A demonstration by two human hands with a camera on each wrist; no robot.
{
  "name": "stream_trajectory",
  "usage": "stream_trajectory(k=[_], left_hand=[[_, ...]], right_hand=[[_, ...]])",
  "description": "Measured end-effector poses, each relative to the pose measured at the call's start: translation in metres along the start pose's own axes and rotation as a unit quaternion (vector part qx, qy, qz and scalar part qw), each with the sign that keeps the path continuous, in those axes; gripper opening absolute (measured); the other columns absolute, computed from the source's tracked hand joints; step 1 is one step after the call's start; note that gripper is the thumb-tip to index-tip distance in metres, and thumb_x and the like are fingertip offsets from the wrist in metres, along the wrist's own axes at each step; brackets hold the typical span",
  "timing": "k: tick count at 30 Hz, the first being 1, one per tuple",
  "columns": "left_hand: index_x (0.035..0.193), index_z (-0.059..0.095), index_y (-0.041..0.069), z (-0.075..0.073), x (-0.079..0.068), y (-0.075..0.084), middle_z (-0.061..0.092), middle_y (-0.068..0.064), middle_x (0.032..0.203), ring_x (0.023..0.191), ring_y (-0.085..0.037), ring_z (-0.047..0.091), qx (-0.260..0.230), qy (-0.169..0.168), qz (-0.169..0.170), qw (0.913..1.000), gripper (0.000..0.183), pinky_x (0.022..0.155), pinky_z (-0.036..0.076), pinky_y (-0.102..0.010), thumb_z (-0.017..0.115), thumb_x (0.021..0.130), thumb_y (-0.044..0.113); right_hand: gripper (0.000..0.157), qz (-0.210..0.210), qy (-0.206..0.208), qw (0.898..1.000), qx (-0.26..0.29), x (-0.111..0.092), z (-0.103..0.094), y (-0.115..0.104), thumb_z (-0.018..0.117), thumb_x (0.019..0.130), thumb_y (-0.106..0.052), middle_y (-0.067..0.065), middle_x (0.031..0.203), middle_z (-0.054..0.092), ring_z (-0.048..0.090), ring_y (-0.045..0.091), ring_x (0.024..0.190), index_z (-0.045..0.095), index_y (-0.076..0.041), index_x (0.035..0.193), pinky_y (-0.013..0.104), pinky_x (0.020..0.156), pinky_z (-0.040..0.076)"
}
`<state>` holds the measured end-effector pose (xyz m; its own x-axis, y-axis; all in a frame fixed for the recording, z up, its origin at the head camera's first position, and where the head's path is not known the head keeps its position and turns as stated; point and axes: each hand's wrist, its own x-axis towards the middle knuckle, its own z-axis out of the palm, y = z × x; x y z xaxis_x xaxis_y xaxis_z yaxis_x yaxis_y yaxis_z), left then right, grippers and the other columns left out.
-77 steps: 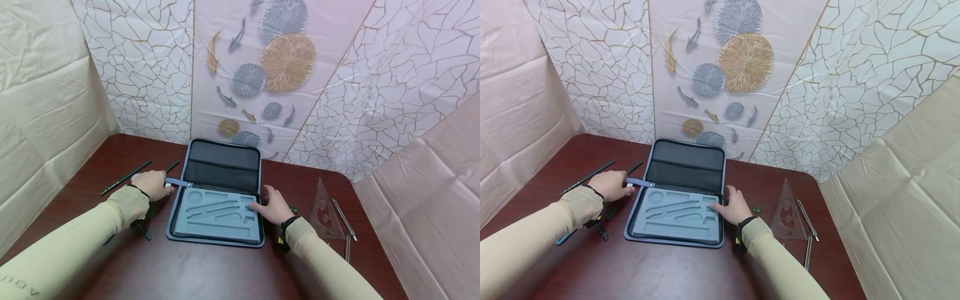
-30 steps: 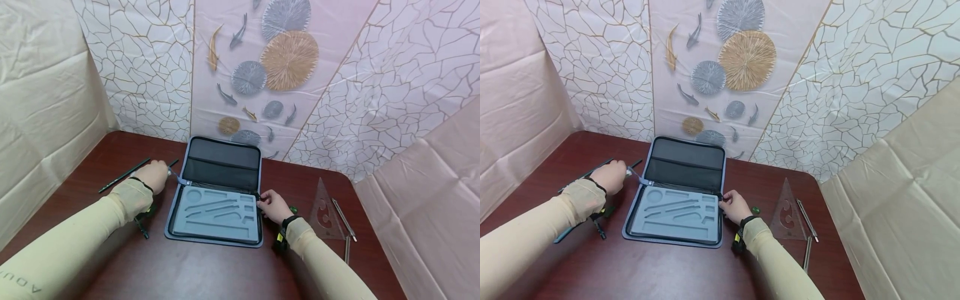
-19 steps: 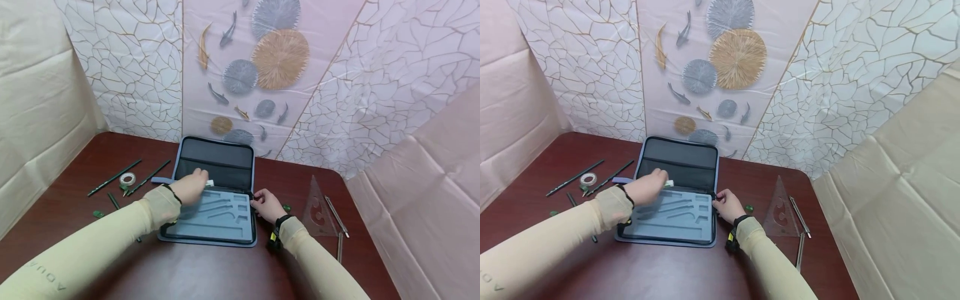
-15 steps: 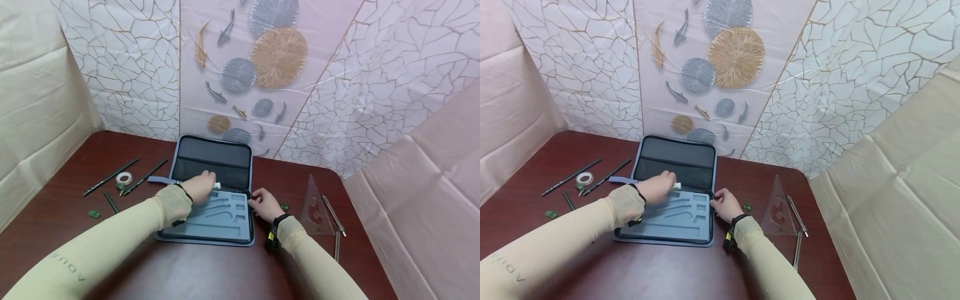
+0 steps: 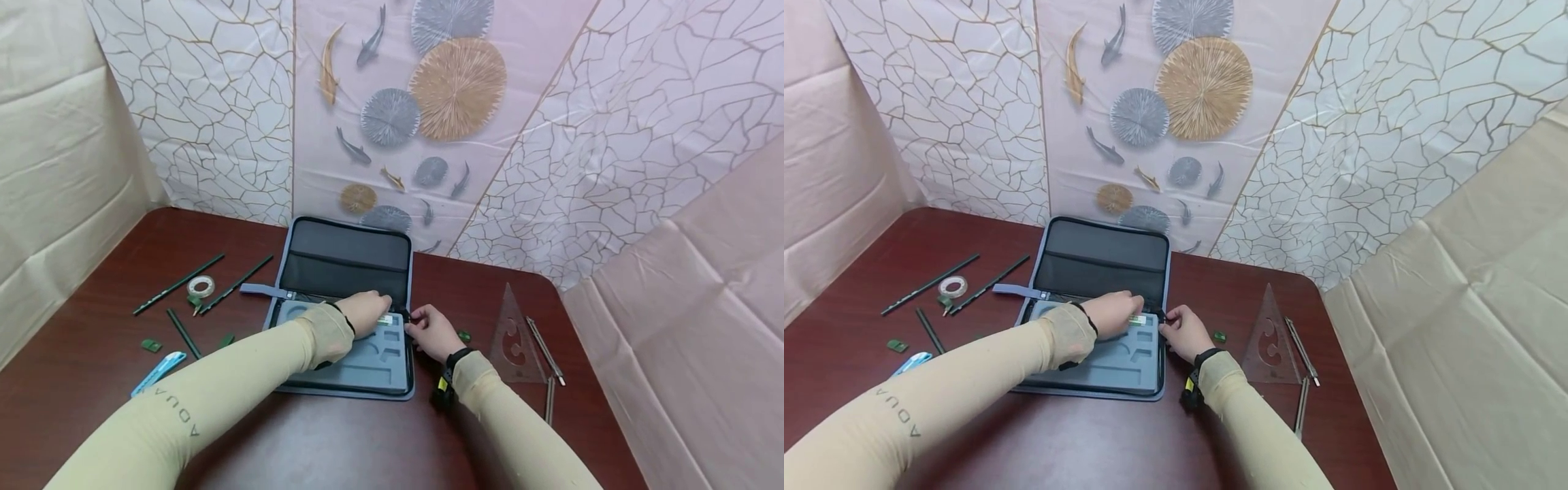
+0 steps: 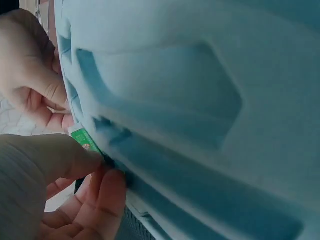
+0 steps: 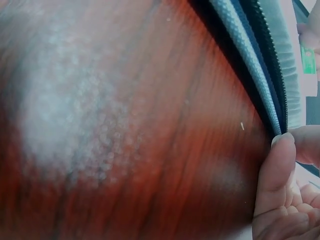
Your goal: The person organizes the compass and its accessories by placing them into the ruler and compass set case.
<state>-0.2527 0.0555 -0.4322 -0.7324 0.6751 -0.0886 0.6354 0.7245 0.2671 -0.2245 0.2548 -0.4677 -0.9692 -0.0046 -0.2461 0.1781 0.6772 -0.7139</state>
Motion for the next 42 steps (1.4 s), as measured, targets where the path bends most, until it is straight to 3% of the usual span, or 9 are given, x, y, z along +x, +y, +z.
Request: stream_trajectory(k=[4,12,16,20,24,32,37,42], left_hand=[[0.114,0.061,0.007,0.005,0.001,0.000,0.062,-0.010,0.099,0.092,-0.020,0.062,0.005,0.015,0.005,0.9999,0.019,0.076,0.050,-0.033,0.055,0.097,0.002],[0.104,0.067,0.010,0.016,0.015,-0.002,0.064,-0.006,0.092,0.083,-0.015,0.060,0.027,0.051,0.050,0.9970,0.015,0.070,0.049,-0.029,0.060,0.094,0.001],[0.096,0.071,0.011,0.016,0.013,-0.002,0.064,-0.005,0.090,0.081,-0.013,0.060,0.047,0.058,0.060,0.9954,0.015,0.070,0.049,-0.029,0.061,0.092,0.001],[0.092,0.073,0.011,0.010,0.003,0.001,0.063,-0.005,0.092,0.082,-0.014,0.060,0.064,0.047,0.068,0.9945,0.014,0.071,0.050,-0.028,0.064,0.090,0.000],[0.100,0.073,0.008,0.005,-0.007,0.006,0.060,-0.007,0.103,0.092,-0.019,0.060,0.091,0.025,0.073,0.9929,0.015,0.077,0.051,-0.029,0.063,0.091,0.001],[0.114,0.071,0.013,0.002,-0.024,0.017,0.054,-0.005,0.126,0.110,-0.022,0.050,0.163,-0.013,0.040,0.9857,0.021,0.092,0.046,-0.035,0.060,0.096,0.012],[0.142,0.050,0.020,-0.002,-0.037,0.010,0.041,-0.003,0.146,0.130,-0.024,0.040,0.108,-0.067,-0.013,0.9918,0.041,0.105,0.036,-0.039,0.050,0.101,0.020],[0.149,0.039,0.019,-0.008,-0.055,-0.015,0.031,-0.009,0.154,0.139,-0.029,0.029,0.029,-0.043,-0.032,0.9981,0.051,0.109,0.028,-0.046,0.051,0.101,0.032]], right_hand=[[0.024,-0.004,-0.001,1.000,-0.003,0.000,0.000,-0.001,0.064,0.095,-0.018,0.010,0.083,0.056,0.059,0.021,0.066,0.053,-0.007,0.112,0.033,0.060,0.054],[0.023,-0.004,0.001,1.000,-0.007,0.000,0.001,0.000,0.064,0.095,-0.018,0.010,0.083,0.055,0.059,0.020,0.067,0.053,-0.007,0.112,0.032,0.060,0.053],[0.024,-0.003,-0.001,1.000,-0.011,0.000,0.002,0.000,0.064,0.095,-0.020,0.009,0.083,0.055,0.058,0.020,0.067,0.053,-0.008,0.113,0.032,0.060,0.054],[0.024,-0.003,0.001,1.000,-0.014,0.001,0.002,0.002,0.064,0.095,-0.020,0.009,0.083,0.055,0.058,0.020,0.067,0.053,-0.008,0.113,0.033,0.059,0.054],[0.025,-0.001,0.003,1.000,-0.018,0.002,0.002,0.003,0.065,0.094,-0.021,0.010,0.082,0.055,0.059,0.020,0.067,0.053,-0.008,0.112,0.033,0.060,0.054],[0.026,0.004,0.006,1.000,-0.025,0.003,0.003,0.002,0.064,0.095,-0.021,0.010,0.084,0.056,0.059,0.021,0.065,0.053,-0.009,0.114,0.032,0.058,0.053],[0.026,0.003,0.002,0.999,-0.032,0.002,0.004,0.002,0.064,0.095,-0.021,0.010,0.084,0.056,0.059,0.021,0.066,0.052,-0.009,0.114,0.033,0.059,0.053],[0.025,-0.003,0.006,0.999,-0.039,0.001,0.005,0.001,0.063,0.095,-0.021,0.009,0.083,0.055,0.059,0.020,0.066,0.053,-0.008,0.114,0.032,0.060,0.053]])
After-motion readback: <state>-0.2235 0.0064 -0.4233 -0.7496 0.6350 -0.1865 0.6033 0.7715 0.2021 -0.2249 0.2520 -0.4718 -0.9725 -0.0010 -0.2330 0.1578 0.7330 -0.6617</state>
